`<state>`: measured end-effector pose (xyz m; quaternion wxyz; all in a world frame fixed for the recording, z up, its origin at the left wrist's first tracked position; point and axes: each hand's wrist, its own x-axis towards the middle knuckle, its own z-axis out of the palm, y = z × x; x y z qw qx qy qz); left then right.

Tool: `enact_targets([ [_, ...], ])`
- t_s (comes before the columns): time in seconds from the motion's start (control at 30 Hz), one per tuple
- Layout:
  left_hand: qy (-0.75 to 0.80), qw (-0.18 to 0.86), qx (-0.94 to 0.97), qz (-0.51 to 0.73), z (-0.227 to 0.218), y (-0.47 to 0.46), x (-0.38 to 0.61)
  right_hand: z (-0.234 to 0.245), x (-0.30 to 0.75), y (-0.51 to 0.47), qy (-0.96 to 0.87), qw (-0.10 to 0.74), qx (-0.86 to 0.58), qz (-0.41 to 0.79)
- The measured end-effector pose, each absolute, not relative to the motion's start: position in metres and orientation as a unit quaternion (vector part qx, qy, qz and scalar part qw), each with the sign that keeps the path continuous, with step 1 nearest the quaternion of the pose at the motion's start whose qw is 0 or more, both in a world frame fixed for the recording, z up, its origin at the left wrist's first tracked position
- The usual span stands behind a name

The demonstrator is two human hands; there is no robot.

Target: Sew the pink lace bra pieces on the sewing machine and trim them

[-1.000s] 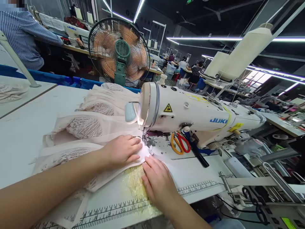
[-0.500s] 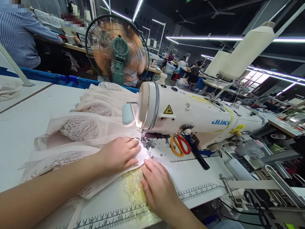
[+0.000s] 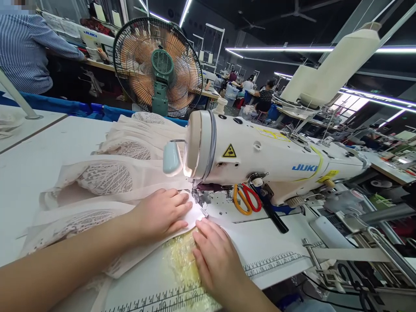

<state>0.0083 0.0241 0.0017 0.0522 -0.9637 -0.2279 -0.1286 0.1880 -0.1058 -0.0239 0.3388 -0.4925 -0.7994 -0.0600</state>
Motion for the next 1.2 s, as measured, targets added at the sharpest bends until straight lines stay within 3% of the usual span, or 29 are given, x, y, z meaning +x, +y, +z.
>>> enact_targets([
  [0.6, -0.193, 0.081, -0.975, -0.073, 0.012, 0.052, 0.007, -0.024, 0.189, -0.105, -0.794, 0.334, -0.505, -0.053],
  [0.83, -0.143, 0.003, -0.984, -0.104, 0.014, 0.018, 0.009, -0.022, 0.192, -0.106, -0.793, 0.345, -0.500, -0.040],
  [1.2, -0.075, 0.116, -0.986, -0.093, 0.008, 0.037, 0.001, -0.022, 0.192, -0.107, -0.784, 0.353, -0.510, -0.032],
])
